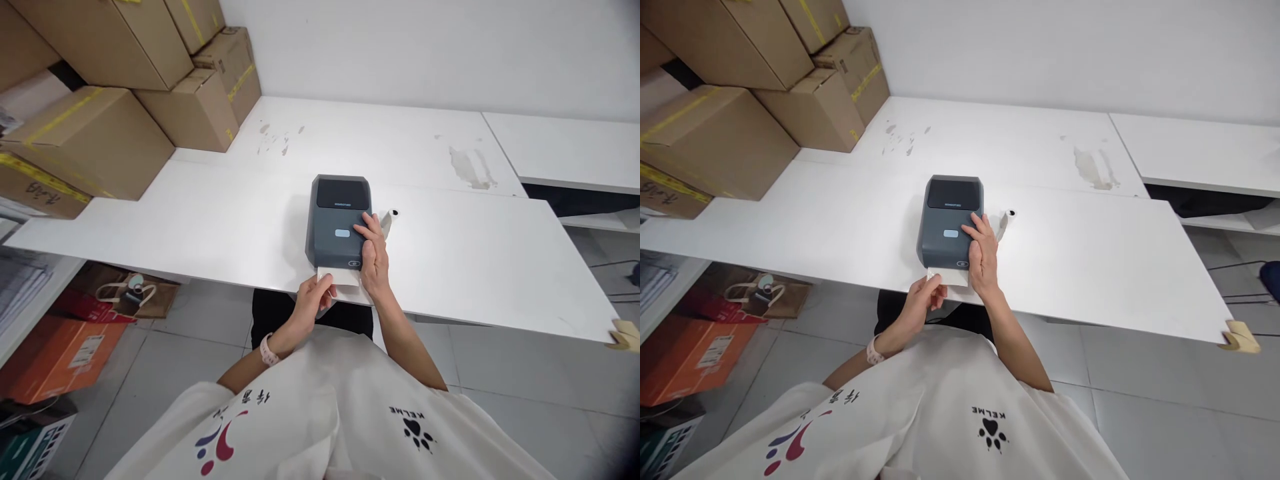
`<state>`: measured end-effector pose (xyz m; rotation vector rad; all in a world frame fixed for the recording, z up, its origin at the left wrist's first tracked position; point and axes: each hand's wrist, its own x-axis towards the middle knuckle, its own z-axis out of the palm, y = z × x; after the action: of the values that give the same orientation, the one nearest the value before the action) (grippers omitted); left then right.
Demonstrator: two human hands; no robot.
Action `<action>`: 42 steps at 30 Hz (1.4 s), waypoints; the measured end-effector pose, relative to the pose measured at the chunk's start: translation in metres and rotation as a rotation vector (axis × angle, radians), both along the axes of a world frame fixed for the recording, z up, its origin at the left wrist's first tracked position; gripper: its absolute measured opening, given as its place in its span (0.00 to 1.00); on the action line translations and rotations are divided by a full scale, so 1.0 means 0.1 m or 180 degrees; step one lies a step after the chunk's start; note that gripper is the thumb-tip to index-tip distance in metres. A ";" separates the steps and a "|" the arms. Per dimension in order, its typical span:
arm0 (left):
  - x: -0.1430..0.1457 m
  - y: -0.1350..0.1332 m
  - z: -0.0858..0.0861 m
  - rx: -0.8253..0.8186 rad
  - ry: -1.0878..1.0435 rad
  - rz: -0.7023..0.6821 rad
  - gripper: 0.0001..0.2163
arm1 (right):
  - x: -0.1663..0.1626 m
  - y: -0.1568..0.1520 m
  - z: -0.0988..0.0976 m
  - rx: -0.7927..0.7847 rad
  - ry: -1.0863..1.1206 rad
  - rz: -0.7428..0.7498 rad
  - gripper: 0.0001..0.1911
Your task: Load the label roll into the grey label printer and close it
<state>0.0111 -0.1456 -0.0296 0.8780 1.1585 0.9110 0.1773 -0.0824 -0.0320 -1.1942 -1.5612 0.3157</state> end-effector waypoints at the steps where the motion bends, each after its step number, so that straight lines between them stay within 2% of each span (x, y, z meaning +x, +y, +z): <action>1: 0.02 0.03 0.06 -0.0094 -0.0107 -0.0107 0.19 | 0.00 -0.01 0.01 -0.0031 -0.0009 -0.0011 0.22; 5: 0.03 0.12 0.20 -0.0118 -0.0160 0.0051 0.16 | 0.03 -0.03 0.05 -0.0049 -0.0254 -0.0190 0.21; 10: -0.08 0.02 0.00 0.0069 -0.0007 0.0184 0.19 | 0.14 -0.01 0.13 0.0126 -0.1310 -0.0084 0.17; 13: -0.19 0.06 -0.08 0.0409 0.0163 0.0615 0.18 | 0.17 0.03 0.23 0.0127 -0.1623 -0.0061 0.16; 16: -0.24 0.19 -0.03 0.0863 0.0548 0.1168 0.14 | 0.16 0.04 0.30 0.0087 -0.1795 -0.0066 0.14; 18: -0.23 0.27 0.02 0.1143 0.0776 0.1223 0.16 | 0.15 0.02 0.29 0.0109 -0.1822 -0.0051 0.14; 21: -0.16 0.30 0.06 0.1316 0.0836 0.0813 0.25 | 0.12 -0.09 0.18 0.0047 -0.1543 -0.0132 0.19; 24: -0.11 0.28 0.03 0.1235 0.0760 0.0522 0.28 | 0.05 -0.22 0.03 -0.0141 -0.0935 -0.0266 0.29; 26: -0.11 0.27 0.01 0.1230 0.0744 0.0525 0.29 | 0.00 -0.28 -0.04 -0.0208 -0.0563 -0.0341 0.32; 29: -0.15 0.31 -0.01 0.1353 0.0767 0.0630 0.27 | -0.06 -0.32 -0.06 -0.0191 -0.0227 -0.0401 0.31; 36: -0.17 0.34 0.05 0.1348 0.0795 0.0750 0.25 | -0.05 -0.36 0.00 -0.0248 0.0430 -0.0189 0.32; 39: -0.18 0.44 0.21 0.1581 0.0705 0.0805 0.25 | 0.00 -0.29 0.11 -0.0093 0.0426 -0.0061 0.32; 42: -0.20 0.71 0.41 0.1966 0.0579 0.0830 0.24 | 0.05 -0.03 0.33 0.0114 0.0135 -0.0037 0.33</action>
<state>-0.0089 -0.0744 0.0113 1.3465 1.1795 1.4698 0.1818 -0.0856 0.0010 -1.1616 -1.5167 0.3024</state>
